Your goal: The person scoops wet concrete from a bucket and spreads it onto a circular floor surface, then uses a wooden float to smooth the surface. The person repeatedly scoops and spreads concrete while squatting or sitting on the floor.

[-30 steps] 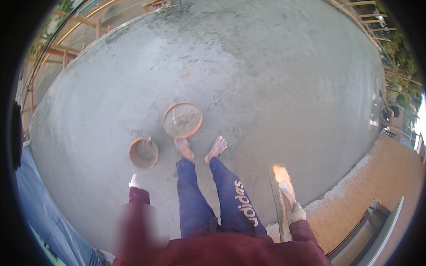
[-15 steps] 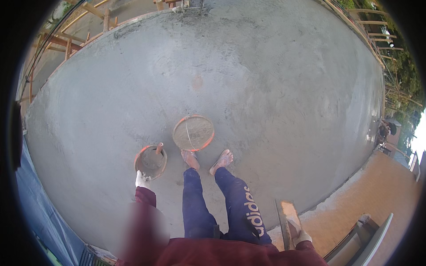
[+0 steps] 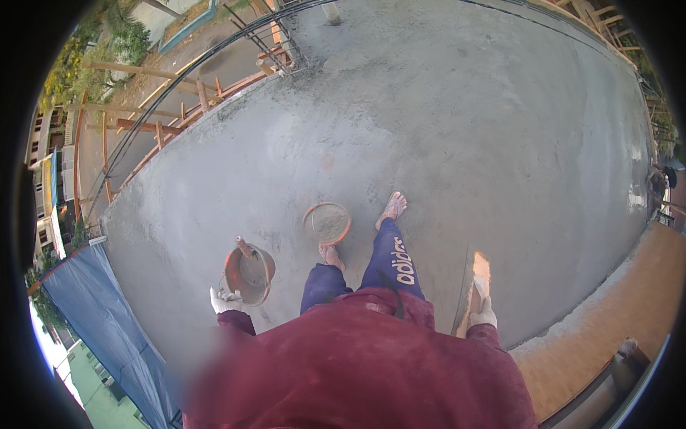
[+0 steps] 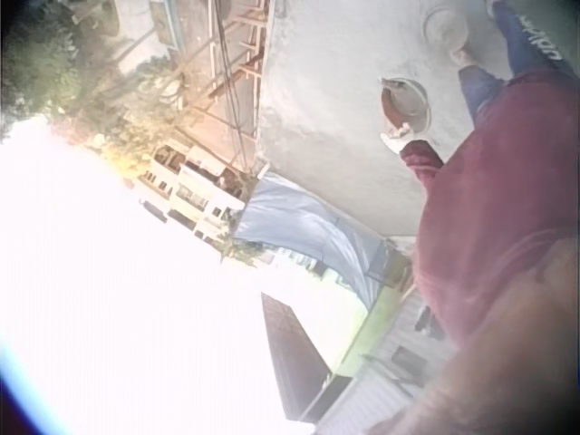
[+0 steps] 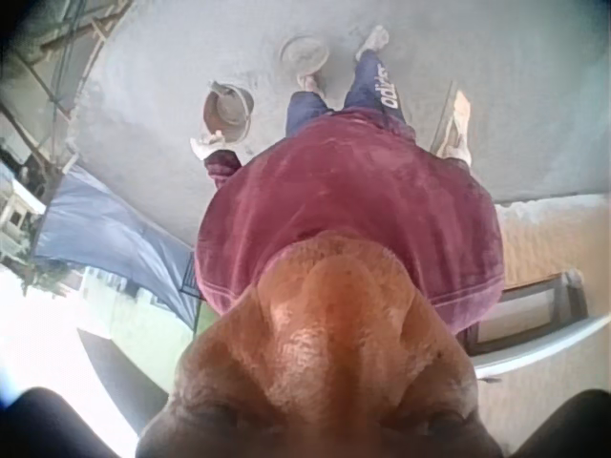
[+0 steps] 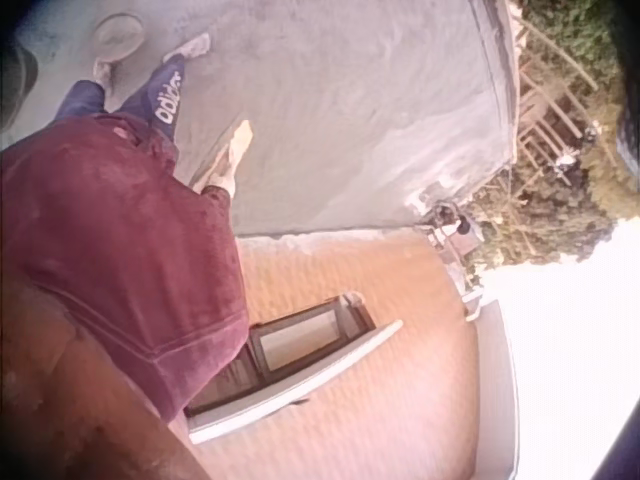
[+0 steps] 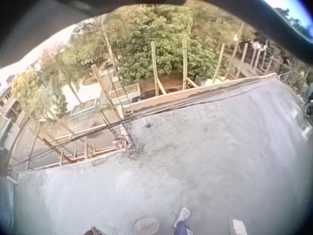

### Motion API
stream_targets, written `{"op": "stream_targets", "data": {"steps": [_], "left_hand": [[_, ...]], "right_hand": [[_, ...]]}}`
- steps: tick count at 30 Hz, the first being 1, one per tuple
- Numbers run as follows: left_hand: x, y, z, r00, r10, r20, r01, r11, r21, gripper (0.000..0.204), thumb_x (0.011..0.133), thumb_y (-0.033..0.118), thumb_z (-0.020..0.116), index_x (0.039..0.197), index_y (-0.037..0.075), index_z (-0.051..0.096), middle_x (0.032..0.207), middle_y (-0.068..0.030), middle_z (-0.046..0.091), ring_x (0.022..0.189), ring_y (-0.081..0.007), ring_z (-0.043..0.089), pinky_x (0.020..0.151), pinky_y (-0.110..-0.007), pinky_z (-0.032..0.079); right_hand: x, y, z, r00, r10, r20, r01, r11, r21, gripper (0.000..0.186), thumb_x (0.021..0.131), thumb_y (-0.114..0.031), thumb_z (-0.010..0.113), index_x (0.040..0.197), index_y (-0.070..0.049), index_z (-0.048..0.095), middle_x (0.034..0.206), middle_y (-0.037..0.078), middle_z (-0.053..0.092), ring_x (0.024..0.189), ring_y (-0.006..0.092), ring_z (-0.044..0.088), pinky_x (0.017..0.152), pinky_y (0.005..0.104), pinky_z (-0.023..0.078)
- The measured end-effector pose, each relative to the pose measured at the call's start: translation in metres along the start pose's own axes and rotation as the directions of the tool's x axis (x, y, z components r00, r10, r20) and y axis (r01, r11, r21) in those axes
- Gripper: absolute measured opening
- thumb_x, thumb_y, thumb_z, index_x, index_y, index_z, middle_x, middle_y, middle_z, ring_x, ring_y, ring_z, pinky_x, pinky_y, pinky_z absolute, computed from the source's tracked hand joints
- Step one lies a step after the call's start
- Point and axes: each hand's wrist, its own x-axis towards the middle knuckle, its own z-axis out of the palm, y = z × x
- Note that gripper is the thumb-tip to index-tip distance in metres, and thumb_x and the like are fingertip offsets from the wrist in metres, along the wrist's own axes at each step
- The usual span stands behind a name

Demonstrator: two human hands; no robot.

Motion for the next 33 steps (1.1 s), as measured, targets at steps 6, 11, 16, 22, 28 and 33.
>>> {"op": "stream_targets", "data": {"steps": [6,11,16,22,28,33], "left_hand": [[-0.088,0.052,0.106,1.0,0.02,-0.005,-0.02,0.998,-0.052,0.051,0.105,0.055,0.063,0.119,0.007,0.052,0.056,0.0099,0.034,0.048,-0.0089,0.037,0.078,-0.035,0.05],[-0.112,0.051,0.171,0.997,-0.037,0.069,0.038,0.999,-0.015,0.051,0.11,0.053,0.054,0.113,0.002,0.056,0.054,0.0082,0.032,0.047,-0.0117,0.035,0.08,-0.041,0.049],[-0.125,-0.007,0.281,0.985,-0.082,0.15,0.067,0.992,0.104,0.047,0.109,0.051,0.057,0.092,0.007,0.059,0.054,0.0092,0.036,0.051,-0.0116,0.038,0.078,-0.041,0.049],[-0.052,-0.099,0.401,0.964,-0.202,0.174,0.148,0.948,0.281,0.024,0.109,0.035,0.058,0.094,0.017,0.056,0.058,0.0082,0.038,0.054,-0.0133,0.042,0.086,-0.045,0.053],[-0.01,-0.219,0.49,0.959,-0.209,0.191,0.118,0.908,0.402,0.014,0.101,0.02,0.071,0.101,0.018,0.057,0.067,0.0043,0.045,0.061,-0.0178,0.049,0.085,-0.049,0.052],[0.041,-0.272,0.553,0.941,-0.19,0.279,0.031,0.872,0.489,0.018,0.103,0.018,0.07,0.121,0.015,0.069,0.069,0.0053,0.048,0.06,-0.0142,0.049,0.081,-0.048,0.053]], "right_hand": [[0.095,-0.105,-0.103,0.985,-0.167,-0.048,0.172,0.973,0.155,0.088,0.084,-0.025,0.072,0.167,-0.022,0.041,0.118,0.031,0.074,0.109,0.0491,0.071,0.096,0.0539,0.056],[0.141,-0.118,-0.122,0.965,-0.233,-0.12,0.253,0.947,0.197,0.089,0.085,-0.025,0.071,0.168,-0.026,0.039,0.115,0.032,0.074,0.106,0.0506,0.071,0.093,0.0554,0.056],[0.148,-0.134,-0.15,0.965,-0.187,-0.184,0.225,0.951,0.212,0.088,0.085,-0.022,0.069,0.168,-0.026,0.039,0.116,0.031,0.073,0.105,0.0501,0.072,0.093,0.0551,0.056],[0.137,-0.143,-0.183,0.978,-0.12,-0.169,0.155,0.965,0.212,0.08,0.089,-0.023,0.067,0.166,-0.022,0.043,0.116,0.031,0.074,0.11,0.048,0.072,0.095,0.0532,0.056],[0.162,-0.177,-0.196,0.979,-0.16,-0.125,0.177,0.975,0.137,0.091,0.085,-0.025,0.074,0.168,-0.024,0.039,0.116,0.03,0.075,0.106,0.0481,0.074,0.091,0.0515,0.058],[0.246,-0.294,-0.198,0.956,-0.292,-0.035,0.293,0.955,0.036,0.09,0.086,-0.022,0.073,0.168,-0.024,0.037,0.117,0.03,0.074,0.108,0.0472,0.072,0.096,0.0526,0.057]]}}
